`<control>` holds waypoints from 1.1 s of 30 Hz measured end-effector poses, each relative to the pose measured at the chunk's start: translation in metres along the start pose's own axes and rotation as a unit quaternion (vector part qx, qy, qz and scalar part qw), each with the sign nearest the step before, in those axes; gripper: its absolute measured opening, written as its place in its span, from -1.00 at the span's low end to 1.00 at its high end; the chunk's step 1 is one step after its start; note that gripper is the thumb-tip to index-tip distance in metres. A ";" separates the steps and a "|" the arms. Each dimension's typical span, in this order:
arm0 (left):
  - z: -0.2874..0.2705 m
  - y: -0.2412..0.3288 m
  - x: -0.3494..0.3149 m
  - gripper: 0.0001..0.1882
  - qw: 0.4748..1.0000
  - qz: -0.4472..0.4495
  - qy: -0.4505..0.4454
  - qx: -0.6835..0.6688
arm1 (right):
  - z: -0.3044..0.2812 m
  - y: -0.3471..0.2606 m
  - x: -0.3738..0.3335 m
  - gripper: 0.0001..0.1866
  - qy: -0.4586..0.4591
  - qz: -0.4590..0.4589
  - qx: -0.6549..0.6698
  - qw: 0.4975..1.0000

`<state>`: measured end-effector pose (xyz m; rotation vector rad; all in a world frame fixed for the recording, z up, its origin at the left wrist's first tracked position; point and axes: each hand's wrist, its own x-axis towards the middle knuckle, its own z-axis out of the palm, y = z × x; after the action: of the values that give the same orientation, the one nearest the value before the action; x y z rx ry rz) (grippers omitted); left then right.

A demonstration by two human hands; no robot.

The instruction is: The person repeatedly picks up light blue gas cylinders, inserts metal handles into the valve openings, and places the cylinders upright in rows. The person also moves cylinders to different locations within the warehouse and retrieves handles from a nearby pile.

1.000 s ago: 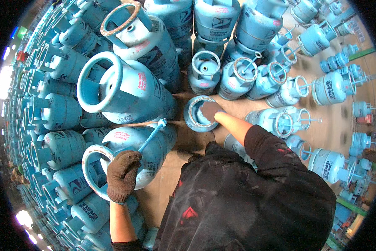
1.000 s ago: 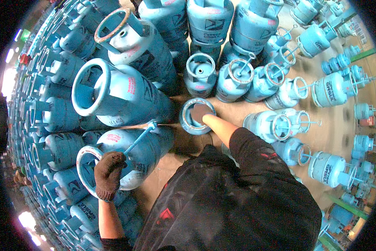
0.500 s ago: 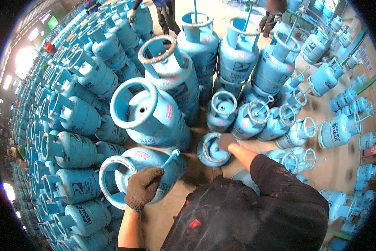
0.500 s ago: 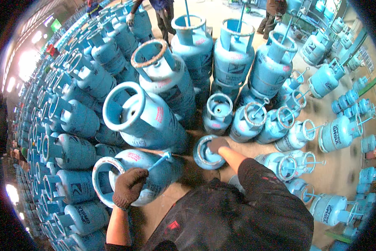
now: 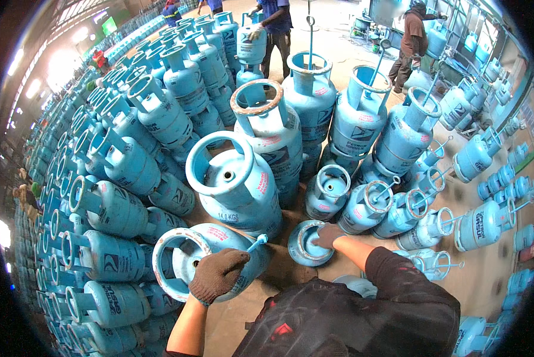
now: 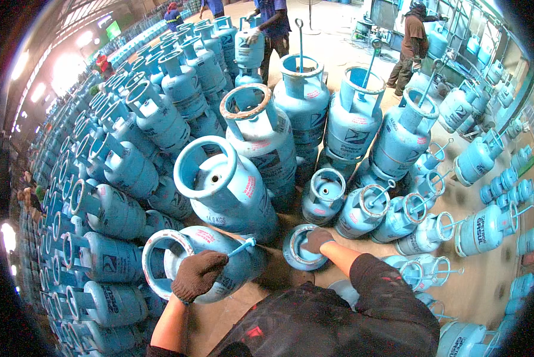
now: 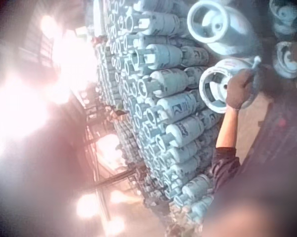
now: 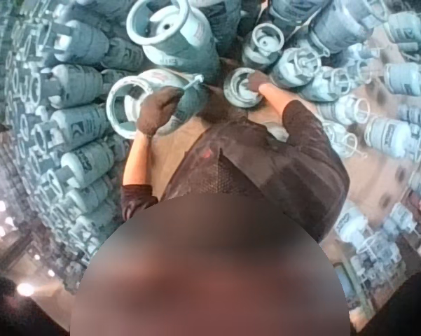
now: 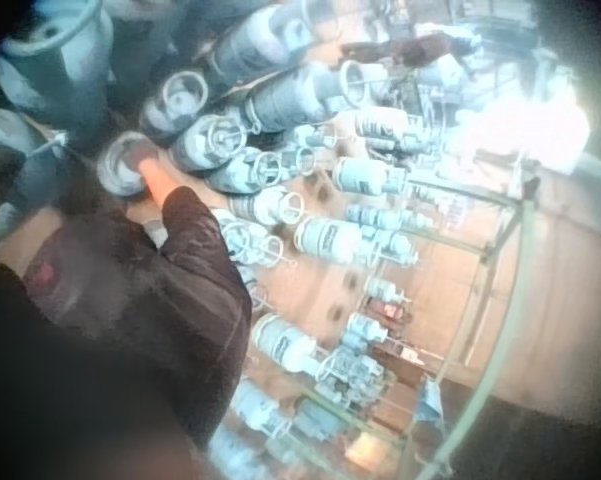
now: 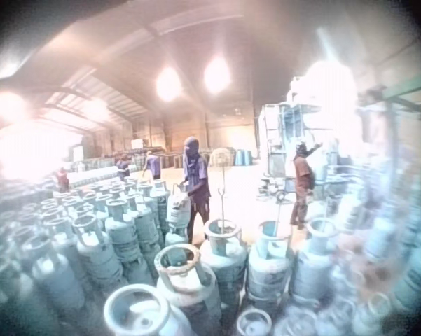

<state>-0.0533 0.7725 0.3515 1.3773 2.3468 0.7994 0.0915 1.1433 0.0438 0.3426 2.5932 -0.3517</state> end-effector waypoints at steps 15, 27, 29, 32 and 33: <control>0.001 0.000 0.002 -0.77 1.000 -0.004 -0.004 -0.019 | 0.008 0.004 -0.016 -0.61 0.014 -0.037 -0.081 0.996; 0.004 0.001 0.004 -0.74 1.000 -0.014 -0.007 0.015 | 0.027 -0.013 -0.002 -0.64 0.133 -0.008 -0.112 0.985; 0.005 0.002 0.004 -0.74 1.000 -0.007 -0.001 0.024 | 0.029 -0.006 0.002 -0.66 0.093 -0.068 -0.108 0.987; 0.006 0.003 0.005 -0.74 1.000 -0.011 0.003 0.016 | 0.024 0.009 0.018 -0.67 0.044 -0.062 -0.022 0.997; 0.006 0.003 0.005 -0.74 1.000 -0.017 0.000 0.017 | 0.022 0.013 0.022 -0.68 0.057 -0.032 0.017 0.998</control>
<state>-0.0505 0.7798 0.3489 1.3485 2.3873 0.7526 0.0861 1.1528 0.0118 0.3000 2.7178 -0.4106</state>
